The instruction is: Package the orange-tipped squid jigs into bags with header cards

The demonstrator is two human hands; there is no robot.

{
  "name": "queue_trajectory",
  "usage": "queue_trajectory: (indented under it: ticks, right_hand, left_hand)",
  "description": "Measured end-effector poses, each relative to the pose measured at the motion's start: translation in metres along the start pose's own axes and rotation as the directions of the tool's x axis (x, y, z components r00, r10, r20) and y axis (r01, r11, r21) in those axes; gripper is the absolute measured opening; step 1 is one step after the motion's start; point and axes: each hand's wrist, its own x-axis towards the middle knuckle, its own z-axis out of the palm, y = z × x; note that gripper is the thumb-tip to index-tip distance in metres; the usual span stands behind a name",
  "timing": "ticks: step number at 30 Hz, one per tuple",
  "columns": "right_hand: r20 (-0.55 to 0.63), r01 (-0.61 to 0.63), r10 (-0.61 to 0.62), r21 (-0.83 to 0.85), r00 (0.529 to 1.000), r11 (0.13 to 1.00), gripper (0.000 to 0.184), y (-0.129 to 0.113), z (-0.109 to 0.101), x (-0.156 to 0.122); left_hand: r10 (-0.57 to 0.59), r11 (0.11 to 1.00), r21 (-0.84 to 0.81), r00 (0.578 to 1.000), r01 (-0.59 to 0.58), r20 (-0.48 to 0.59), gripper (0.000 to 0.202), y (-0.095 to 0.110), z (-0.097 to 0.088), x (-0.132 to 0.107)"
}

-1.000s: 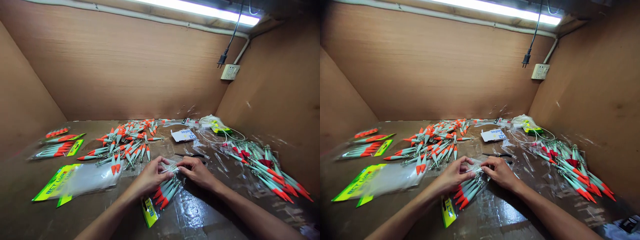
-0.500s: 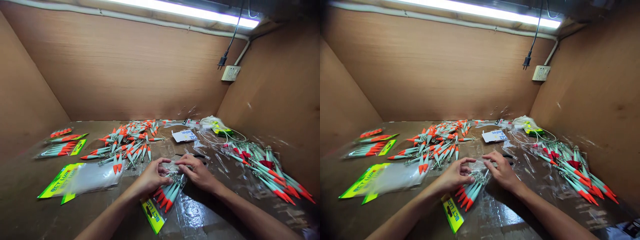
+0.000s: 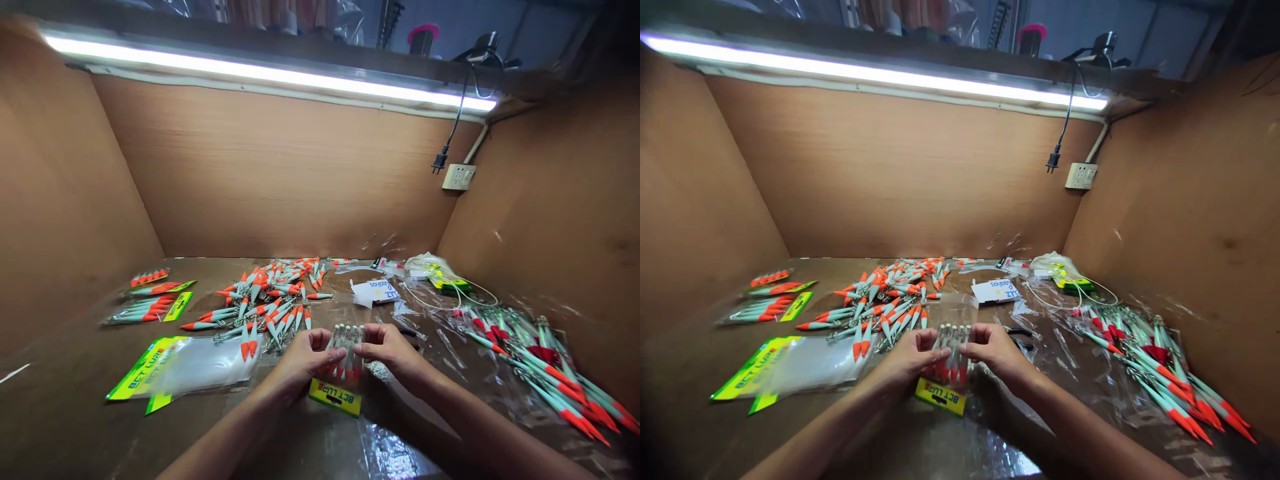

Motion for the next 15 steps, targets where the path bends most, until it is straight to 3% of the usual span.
queue_trajectory:
  ticks: [5,8,12,15]
  right_hand:
    - [0.052,0.026,-0.031,0.094,0.998,0.995,0.038,-0.006,0.022,0.015]
    - [0.013,0.023,-0.025,0.103,1.000,0.994,0.040,0.002,0.034,0.023]
    - [-0.038,0.036,-0.030,0.190,0.999,0.981,0.043,0.012,0.039,0.027]
    - [0.004,0.013,-0.014,0.249,1.000,0.968,0.044,0.016,0.039,0.025]
  left_hand:
    - [-0.014,0.996,-0.088,0.995,0.005,-0.102,0.044,-0.004,-0.017,-0.006]
    - [-0.027,0.985,-0.170,0.991,0.004,-0.131,0.044,-0.005,-0.021,-0.010]
    - [0.028,0.973,-0.225,0.995,-0.050,-0.097,0.042,0.001,-0.020,-0.013]
    - [0.026,0.964,-0.263,0.996,-0.047,-0.081,0.040,0.004,-0.019,-0.015]
